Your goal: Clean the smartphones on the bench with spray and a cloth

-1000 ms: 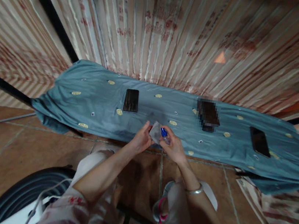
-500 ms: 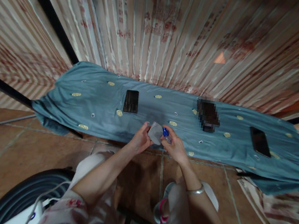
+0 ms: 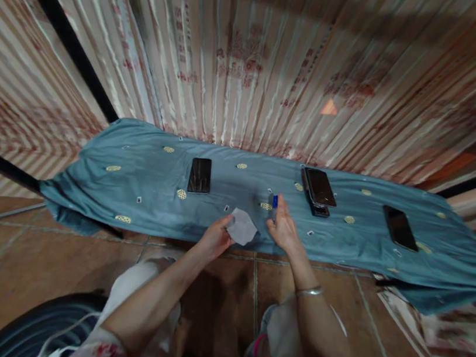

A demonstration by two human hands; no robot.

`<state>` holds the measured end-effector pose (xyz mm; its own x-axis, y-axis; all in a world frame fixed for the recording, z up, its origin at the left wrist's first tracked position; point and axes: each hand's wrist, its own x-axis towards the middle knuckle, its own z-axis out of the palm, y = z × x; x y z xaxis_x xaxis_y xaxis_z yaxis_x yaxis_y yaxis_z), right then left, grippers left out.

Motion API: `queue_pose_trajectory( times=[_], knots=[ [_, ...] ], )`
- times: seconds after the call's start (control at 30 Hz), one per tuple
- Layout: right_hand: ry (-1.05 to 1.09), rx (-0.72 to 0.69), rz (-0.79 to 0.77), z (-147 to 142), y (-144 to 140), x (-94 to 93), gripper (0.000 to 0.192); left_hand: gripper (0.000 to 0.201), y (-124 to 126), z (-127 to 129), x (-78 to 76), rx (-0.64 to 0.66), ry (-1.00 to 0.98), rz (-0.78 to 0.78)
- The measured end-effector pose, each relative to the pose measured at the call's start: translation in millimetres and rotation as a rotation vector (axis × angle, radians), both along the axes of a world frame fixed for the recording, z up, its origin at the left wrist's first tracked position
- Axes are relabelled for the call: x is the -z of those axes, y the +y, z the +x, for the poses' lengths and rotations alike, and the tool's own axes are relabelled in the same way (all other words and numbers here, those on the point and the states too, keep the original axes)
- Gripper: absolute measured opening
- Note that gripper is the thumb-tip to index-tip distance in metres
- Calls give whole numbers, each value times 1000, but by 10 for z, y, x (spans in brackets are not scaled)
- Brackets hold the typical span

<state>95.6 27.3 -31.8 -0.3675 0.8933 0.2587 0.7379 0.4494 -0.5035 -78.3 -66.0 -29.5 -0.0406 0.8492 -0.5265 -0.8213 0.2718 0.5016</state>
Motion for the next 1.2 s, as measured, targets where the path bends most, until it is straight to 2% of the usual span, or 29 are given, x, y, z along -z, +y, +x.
queue_pose_trajectory(
  times=[0.1, 0.17, 0.23, 0.33, 0.4, 0.47, 0.57, 0.7, 0.8, 0.9, 0.97, 1.07, 1.2],
  knots=[
    [77, 22, 92, -74, 40, -51, 65, 14, -28, -21, -12, -17, 12, -2],
    [220, -9, -10, -135, -12, -96, 51, 16, -50, -52, -52, -28, 10, -13],
    [424, -87, -269, -224, -135, -116, 44, 20, -74, -87, -103, -30, -12, -5],
    [777, -138, -732, -415, -405, -100, 47, 24, -118, -119, -170, -43, -53, 58],
    [960, -188, -940, -549, -580, -83, 48, 24, -150, -117, -198, -59, -42, 104],
    [1101, -202, -1045, -654, -701, -76, 40, 21, -180, -97, -211, -75, 29, 143],
    [1268, -174, -1093, -721, -755, -86, 29, 21, -207, -62, -218, -96, 233, 234],
    [1428, -137, -1182, -663, -686, -137, 17, 36, -136, -144, -216, -72, 664, 272],
    [1541, -84, -1231, -573, -626, -211, 12, 43, 29, -390, -199, -125, 827, 243],
    [1633, -33, -1243, -467, -596, -296, 13, 60, 248, -727, -167, -185, 1325, 109],
    [1670, -8, -1254, -389, -591, -341, 16, 72, 389, -921, -138, -129, 1555, -29],
    [1685, 19, -1260, -270, -595, -369, 16, 80, 561, -1095, -79, -14, 1794, -197],
    [1687, 21, -1247, -140, -604, -352, 14, 88, 707, -1169, 12, 136, 1984, -220]
  ],
)
